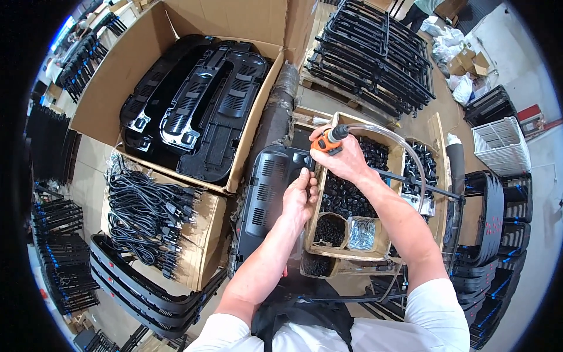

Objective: Assembling components for equipment handles by attaching plastic parts, wires, and screws using tools.

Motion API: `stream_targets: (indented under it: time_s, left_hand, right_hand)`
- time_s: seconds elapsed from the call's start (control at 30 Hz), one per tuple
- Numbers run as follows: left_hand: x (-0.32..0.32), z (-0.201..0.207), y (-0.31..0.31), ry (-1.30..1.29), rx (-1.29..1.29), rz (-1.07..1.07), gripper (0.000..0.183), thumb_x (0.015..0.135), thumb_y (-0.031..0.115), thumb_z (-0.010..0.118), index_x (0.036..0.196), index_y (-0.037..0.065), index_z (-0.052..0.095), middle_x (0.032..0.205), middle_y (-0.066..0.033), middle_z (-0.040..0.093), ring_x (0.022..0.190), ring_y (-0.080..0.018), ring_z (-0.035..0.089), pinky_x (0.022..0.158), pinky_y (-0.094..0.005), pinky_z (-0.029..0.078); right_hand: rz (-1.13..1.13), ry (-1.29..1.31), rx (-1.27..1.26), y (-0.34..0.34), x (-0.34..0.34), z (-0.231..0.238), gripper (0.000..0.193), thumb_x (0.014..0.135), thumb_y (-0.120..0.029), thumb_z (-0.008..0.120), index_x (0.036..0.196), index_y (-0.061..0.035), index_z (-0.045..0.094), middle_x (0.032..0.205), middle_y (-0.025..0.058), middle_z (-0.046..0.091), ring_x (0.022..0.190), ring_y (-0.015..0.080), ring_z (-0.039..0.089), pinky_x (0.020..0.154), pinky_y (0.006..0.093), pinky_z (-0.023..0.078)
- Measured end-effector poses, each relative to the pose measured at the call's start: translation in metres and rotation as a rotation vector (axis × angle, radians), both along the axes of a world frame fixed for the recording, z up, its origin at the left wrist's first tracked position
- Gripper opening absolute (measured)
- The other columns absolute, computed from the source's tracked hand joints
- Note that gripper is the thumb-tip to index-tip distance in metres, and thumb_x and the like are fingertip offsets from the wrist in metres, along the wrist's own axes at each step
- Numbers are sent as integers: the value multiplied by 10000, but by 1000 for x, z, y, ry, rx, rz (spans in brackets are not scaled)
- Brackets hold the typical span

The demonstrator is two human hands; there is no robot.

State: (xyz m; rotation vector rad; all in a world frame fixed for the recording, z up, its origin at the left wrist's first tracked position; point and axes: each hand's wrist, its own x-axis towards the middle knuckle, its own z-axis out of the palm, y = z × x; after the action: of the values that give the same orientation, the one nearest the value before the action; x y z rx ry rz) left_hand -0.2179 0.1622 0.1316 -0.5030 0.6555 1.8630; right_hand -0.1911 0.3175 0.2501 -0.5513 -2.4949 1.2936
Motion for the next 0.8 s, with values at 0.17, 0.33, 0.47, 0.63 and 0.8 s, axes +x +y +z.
stream_targets:
  time_s: [0.17, 0.33, 0.47, 0.63, 0.8]
  left_hand:
    - [-5, 5, 11, -36, -20, 20, 292, 1095, 370, 630, 1025, 88, 665, 795, 14, 617, 610, -95, 512, 492, -230, 399]
    - [-24, -3, 23, -180, 98, 138, 260, 1123, 360, 568, 1107, 112, 646, 825, 34, 619, 649, -100, 501, 517, -230, 382]
    - [-39, -1, 25, -316, 276, 212, 236, 1146, 330, 522, 1158, 110, 608, 845, 22, 595, 659, -96, 508, 514, -233, 390]
    - [-47, 3, 23, -332, 317, 177, 245, 1146, 342, 521, 1177, 112, 599, 839, 21, 581, 662, -100, 501, 521, -234, 399]
    - [-44, 17, 23, -173, 112, 188, 254, 1138, 330, 533, 1117, 95, 626, 875, 2, 620, 679, -118, 549, 539, -238, 443]
  right_hand:
    - [-36, -3, -142, 2, 1, 2, 409, 852, -79, 804, 1240, -38, 682, 1155, 79, 757, 1069, 171, 706, 984, 342, 564]
    - [-33, 123, -333, -16, 9, 41, 463, 870, -114, 811, 1305, -55, 663, 1209, 94, 755, 1120, 162, 699, 1044, 354, 553]
    - [-14, 102, -332, -22, 5, 52, 496, 870, -56, 815, 1328, -17, 629, 1218, 128, 758, 1175, 207, 703, 1082, 400, 558]
    - [-11, 103, -331, -20, 1, 51, 476, 872, -126, 816, 1314, -52, 654, 1218, 99, 761, 1163, 174, 696, 1079, 367, 539]
    - [0, 182, -339, -19, -14, 31, 485, 867, -130, 830, 1307, -34, 649, 1206, 104, 760, 1147, 174, 699, 1059, 370, 551]
